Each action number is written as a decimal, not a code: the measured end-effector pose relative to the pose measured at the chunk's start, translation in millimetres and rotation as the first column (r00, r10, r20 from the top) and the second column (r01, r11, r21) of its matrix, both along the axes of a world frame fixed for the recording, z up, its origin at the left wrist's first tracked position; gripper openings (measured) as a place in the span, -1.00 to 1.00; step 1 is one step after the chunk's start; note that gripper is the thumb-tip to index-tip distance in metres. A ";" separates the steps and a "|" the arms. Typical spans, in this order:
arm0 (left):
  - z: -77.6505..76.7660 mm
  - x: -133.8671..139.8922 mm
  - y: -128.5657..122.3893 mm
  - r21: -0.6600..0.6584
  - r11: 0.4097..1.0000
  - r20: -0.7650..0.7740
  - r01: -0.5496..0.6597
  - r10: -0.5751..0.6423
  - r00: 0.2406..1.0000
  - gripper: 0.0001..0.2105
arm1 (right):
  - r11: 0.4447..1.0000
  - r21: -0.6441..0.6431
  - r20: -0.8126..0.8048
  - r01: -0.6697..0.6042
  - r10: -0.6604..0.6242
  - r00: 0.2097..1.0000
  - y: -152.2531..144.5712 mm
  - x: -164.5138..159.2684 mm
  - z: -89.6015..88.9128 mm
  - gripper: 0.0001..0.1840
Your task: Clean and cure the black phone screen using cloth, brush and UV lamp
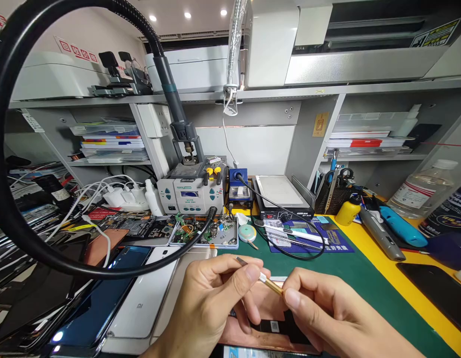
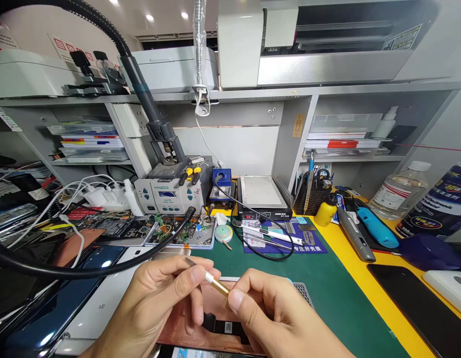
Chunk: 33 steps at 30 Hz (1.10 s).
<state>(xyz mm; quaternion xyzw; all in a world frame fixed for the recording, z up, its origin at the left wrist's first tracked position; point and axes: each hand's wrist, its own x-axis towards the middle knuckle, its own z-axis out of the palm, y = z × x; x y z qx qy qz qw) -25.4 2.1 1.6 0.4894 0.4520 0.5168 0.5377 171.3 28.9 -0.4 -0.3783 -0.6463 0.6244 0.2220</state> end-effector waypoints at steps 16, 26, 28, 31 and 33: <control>-0.4 -1.2 0.8 -0.027 0.999 -0.017 0.045 -0.045 0.999 -0.70 | 0.950 0.300 0.135 0.086 -0.131 0.982 -7.5 -0.3 0.8 -0.50; -3.3 -7.9 4.5 -0.058 0.988 -0.008 0.142 -0.143 0.990 -0.67 | 0.960 0.264 0.025 0.097 -0.107 0.994 -1.1 4.3 -2.7 -0.62; -4.1 -10.7 7.2 -0.071 0.983 -0.022 0.170 -0.171 0.985 -0.66 | 0.934 0.344 0.035 0.098 -0.117 0.992 -0.2 6.7 -2.6 -0.69; -3.6 -14.6 9.5 -0.077 0.972 -0.031 0.222 -0.225 0.974 -0.67 | 0.890 0.452 0.059 0.064 -0.101 0.993 0.1 7.8 -0.9 -0.76; -2.0 -16.1 9.2 -0.081 0.960 -0.054 0.268 -0.273 0.961 -0.67 | 0.874 0.485 0.069 0.035 -0.078 0.995 0.0 6.7 0.7 -0.79</control>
